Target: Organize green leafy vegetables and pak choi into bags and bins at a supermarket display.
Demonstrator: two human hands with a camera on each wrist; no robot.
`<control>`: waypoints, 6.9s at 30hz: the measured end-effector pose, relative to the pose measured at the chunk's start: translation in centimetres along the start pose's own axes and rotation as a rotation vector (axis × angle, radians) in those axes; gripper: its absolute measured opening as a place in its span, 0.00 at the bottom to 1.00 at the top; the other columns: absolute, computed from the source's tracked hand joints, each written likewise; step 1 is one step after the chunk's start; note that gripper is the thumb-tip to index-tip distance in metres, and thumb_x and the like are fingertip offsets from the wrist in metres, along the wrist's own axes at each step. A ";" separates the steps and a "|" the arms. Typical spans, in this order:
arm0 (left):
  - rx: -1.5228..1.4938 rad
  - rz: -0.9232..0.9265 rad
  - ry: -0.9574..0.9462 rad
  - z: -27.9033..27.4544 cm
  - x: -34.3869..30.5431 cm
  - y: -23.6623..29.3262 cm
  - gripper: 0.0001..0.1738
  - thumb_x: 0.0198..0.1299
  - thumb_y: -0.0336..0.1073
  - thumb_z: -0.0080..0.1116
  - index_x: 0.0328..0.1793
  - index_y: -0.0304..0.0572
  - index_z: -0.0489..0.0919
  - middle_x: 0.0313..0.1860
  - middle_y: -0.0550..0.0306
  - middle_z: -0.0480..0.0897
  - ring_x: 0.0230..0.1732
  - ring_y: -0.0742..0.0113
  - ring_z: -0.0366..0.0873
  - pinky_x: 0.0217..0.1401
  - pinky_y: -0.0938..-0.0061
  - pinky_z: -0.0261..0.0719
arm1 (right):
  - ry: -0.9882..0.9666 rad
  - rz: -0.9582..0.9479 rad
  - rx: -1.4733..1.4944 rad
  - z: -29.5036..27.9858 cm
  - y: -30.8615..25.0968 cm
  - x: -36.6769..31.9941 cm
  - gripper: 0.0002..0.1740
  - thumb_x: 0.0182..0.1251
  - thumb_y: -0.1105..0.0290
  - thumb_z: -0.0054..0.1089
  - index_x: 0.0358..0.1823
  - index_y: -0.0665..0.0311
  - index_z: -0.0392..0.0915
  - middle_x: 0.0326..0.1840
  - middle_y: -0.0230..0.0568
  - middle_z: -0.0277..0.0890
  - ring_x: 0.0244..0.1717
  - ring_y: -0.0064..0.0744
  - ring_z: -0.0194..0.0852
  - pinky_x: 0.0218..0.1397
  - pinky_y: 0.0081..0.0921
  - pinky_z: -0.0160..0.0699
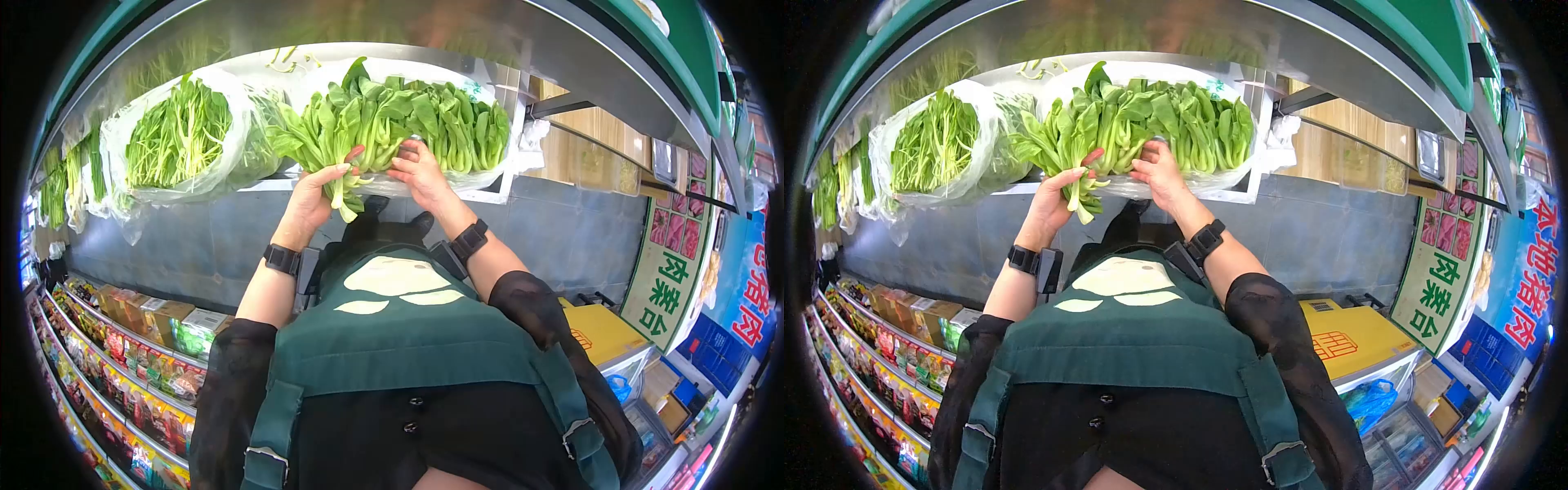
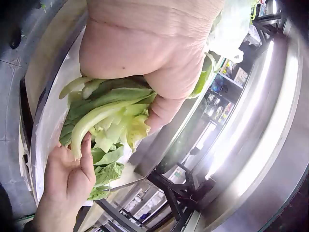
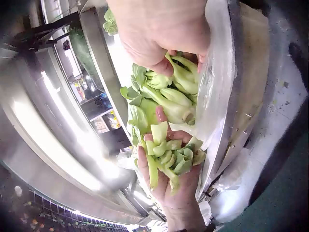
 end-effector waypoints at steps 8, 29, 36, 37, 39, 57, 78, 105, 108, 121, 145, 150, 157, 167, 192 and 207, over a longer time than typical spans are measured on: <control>-0.156 0.059 0.113 -3.5 0.3 -0.2 0.33 0.56 0.23 0.59 0.70 0.38 0.67 0.64 0.48 0.76 0.53 0.64 0.78 0.58 0.68 0.77 | -0.119 -0.573 -0.724 3.3 -1.2 -0.5 0.30 0.61 0.76 0.61 0.65 0.63 0.63 0.60 0.42 0.67 0.63 0.36 0.65 0.63 0.32 0.71; -0.044 -0.053 0.019 1.8 0.7 -1.9 0.31 0.55 0.22 0.61 0.67 0.37 0.70 0.61 0.51 0.79 0.52 0.64 0.79 0.57 0.69 0.77 | 0.072 -0.723 -0.868 0.2 -4.5 -1.7 0.24 0.57 0.82 0.63 0.55 0.64 0.70 0.57 0.36 0.63 0.54 0.28 0.71 0.54 0.25 0.77; -0.049 -0.021 -0.006 2.6 1.4 -2.1 0.28 0.57 0.25 0.60 0.66 0.37 0.70 0.58 0.49 0.80 0.46 0.69 0.79 0.56 0.71 0.77 | 0.051 -0.342 -0.145 -2.7 -4.4 -1.0 0.25 0.59 0.85 0.58 0.59 0.63 0.66 0.59 0.35 0.63 0.46 0.23 0.72 0.48 0.22 0.75; -0.023 0.012 0.010 2.8 1.3 -1.8 0.28 0.57 0.25 0.60 0.65 0.37 0.70 0.56 0.49 0.81 0.46 0.69 0.79 0.56 0.71 0.77 | 0.051 -0.343 -0.144 -2.4 -4.8 -1.4 0.25 0.59 0.85 0.58 0.59 0.63 0.66 0.59 0.35 0.63 0.46 0.23 0.72 0.48 0.22 0.75; -0.022 0.039 0.004 3.1 1.5 -1.8 0.27 0.56 0.25 0.61 0.63 0.37 0.71 0.53 0.50 0.83 0.46 0.68 0.79 0.57 0.71 0.76 | 0.036 -0.313 -0.071 -2.2 -5.2 -2.1 0.25 0.60 0.84 0.59 0.58 0.64 0.66 0.59 0.36 0.63 0.48 0.24 0.72 0.49 0.22 0.76; 0.247 0.248 0.144 5.6 4.5 -3.9 0.24 0.51 0.20 0.64 0.56 0.34 0.76 0.49 0.56 0.83 0.47 0.66 0.81 0.51 0.71 0.78 | -0.058 0.017 -0.169 0.7 -5.5 -3.1 0.31 0.64 0.62 0.67 0.61 0.70 0.64 0.53 0.44 0.75 0.49 0.31 0.77 0.40 0.29 0.84; -0.133 0.177 0.045 1.9 2.5 -2.4 0.14 0.62 0.32 0.61 0.53 0.42 0.75 0.40 0.61 0.80 0.41 0.70 0.78 0.44 0.75 0.79 | -0.058 -0.011 0.273 -0.9 -4.3 -2.9 0.22 0.77 0.59 0.47 0.59 0.72 0.68 0.54 0.55 0.77 0.47 0.41 0.81 0.49 0.32 0.84; 0.272 0.193 0.137 -2.2 -1.9 1.1 0.17 0.54 0.28 0.69 0.50 0.36 0.79 0.41 0.59 0.83 0.43 0.72 0.79 0.47 0.77 0.76 | -0.055 -0.459 -1.138 7.1 -4.6 -2.1 0.11 0.55 0.65 0.68 0.29 0.66 0.79 0.22 0.45 0.79 0.21 0.37 0.77 0.27 0.32 0.74; 0.312 0.179 0.072 -1.5 -1.9 1.2 0.21 0.53 0.28 0.70 0.53 0.37 0.78 0.44 0.61 0.83 0.45 0.72 0.79 0.50 0.75 0.76 | -0.128 -0.464 -0.962 9.2 -3.1 -1.4 0.09 0.56 0.68 0.69 0.29 0.67 0.81 0.19 0.42 0.77 0.19 0.29 0.74 0.25 0.26 0.71; 0.118 0.063 0.053 -1.3 0.0 2.0 0.18 0.57 0.27 0.64 0.54 0.35 0.78 0.42 0.57 0.83 0.43 0.70 0.81 0.47 0.75 0.79 | -0.177 -0.870 -1.339 7.7 -2.7 3.0 0.17 0.51 0.81 0.63 0.45 0.69 0.74 0.51 0.52 0.71 0.52 0.54 0.72 0.54 0.40 0.74; 0.030 0.169 0.216 -4.6 -2.2 3.2 0.19 0.56 0.25 0.64 0.55 0.38 0.75 0.47 0.58 0.80 0.43 0.70 0.79 0.47 0.74 0.79 | -0.173 -0.955 -1.622 6.1 -2.7 2.1 0.10 0.49 0.83 0.54 0.36 0.68 0.73 0.42 0.46 0.69 0.45 0.48 0.69 0.46 0.38 0.76; 0.031 0.081 0.082 -2.6 -1.4 2.3 0.18 0.56 0.25 0.62 0.53 0.36 0.75 0.59 0.50 0.77 0.44 0.72 0.79 0.47 0.75 0.80 | -0.137 -0.843 -1.669 5.0 -2.6 1.6 0.07 0.48 0.80 0.56 0.31 0.71 0.76 0.45 0.47 0.70 0.49 0.49 0.67 0.50 0.40 0.74; 0.057 -0.001 0.117 -2.7 0.8 0.2 0.14 0.55 0.26 0.65 0.47 0.39 0.77 0.40 0.61 0.80 0.40 0.70 0.79 0.43 0.76 0.77 | 0.040 -0.509 -1.615 7.6 -0.7 1.6 0.12 0.54 0.70 0.65 0.32 0.74 0.77 0.30 0.58 0.77 0.36 0.58 0.78 0.44 0.45 0.78; 0.033 -0.105 0.024 -3.7 1.1 1.0 0.15 0.57 0.28 0.64 0.51 0.39 0.78 0.38 0.60 0.82 0.39 0.69 0.81 0.44 0.73 0.80 | 0.258 -0.155 -1.082 7.3 0.1 3.2 0.40 0.49 0.46 0.73 0.47 0.79 0.73 0.39 0.64 0.80 0.44 0.57 0.81 0.47 0.42 0.78; -0.227 0.024 -0.205 -1.3 -2.0 2.1 0.10 0.58 0.29 0.58 0.46 0.43 0.73 0.58 0.43 0.77 0.38 0.69 0.76 0.42 0.74 0.77 | -0.363 0.115 0.059 5.0 -7.4 -4.1 0.28 0.73 0.62 0.52 0.67 0.72 0.61 0.62 0.51 0.72 0.58 0.44 0.76 0.61 0.39 0.75; 0.136 0.202 0.014 5.8 1.5 -1.5 0.26 0.53 0.22 0.66 0.60 0.35 0.75 0.52 0.55 0.82 0.50 0.68 0.79 0.54 0.73 0.76 | -0.238 -0.108 0.165 3.9 -7.2 -5.0 0.20 0.70 0.69 0.57 0.60 0.67 0.68 0.54 0.46 0.77 0.57 0.37 0.75 0.64 0.36 0.70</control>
Point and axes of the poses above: each hand's wrist, its own x-axis towards the middle knuckle, its own z-axis out of the palm, y = z × x, the point moved 2 cm from there along x, towards the middle knuckle
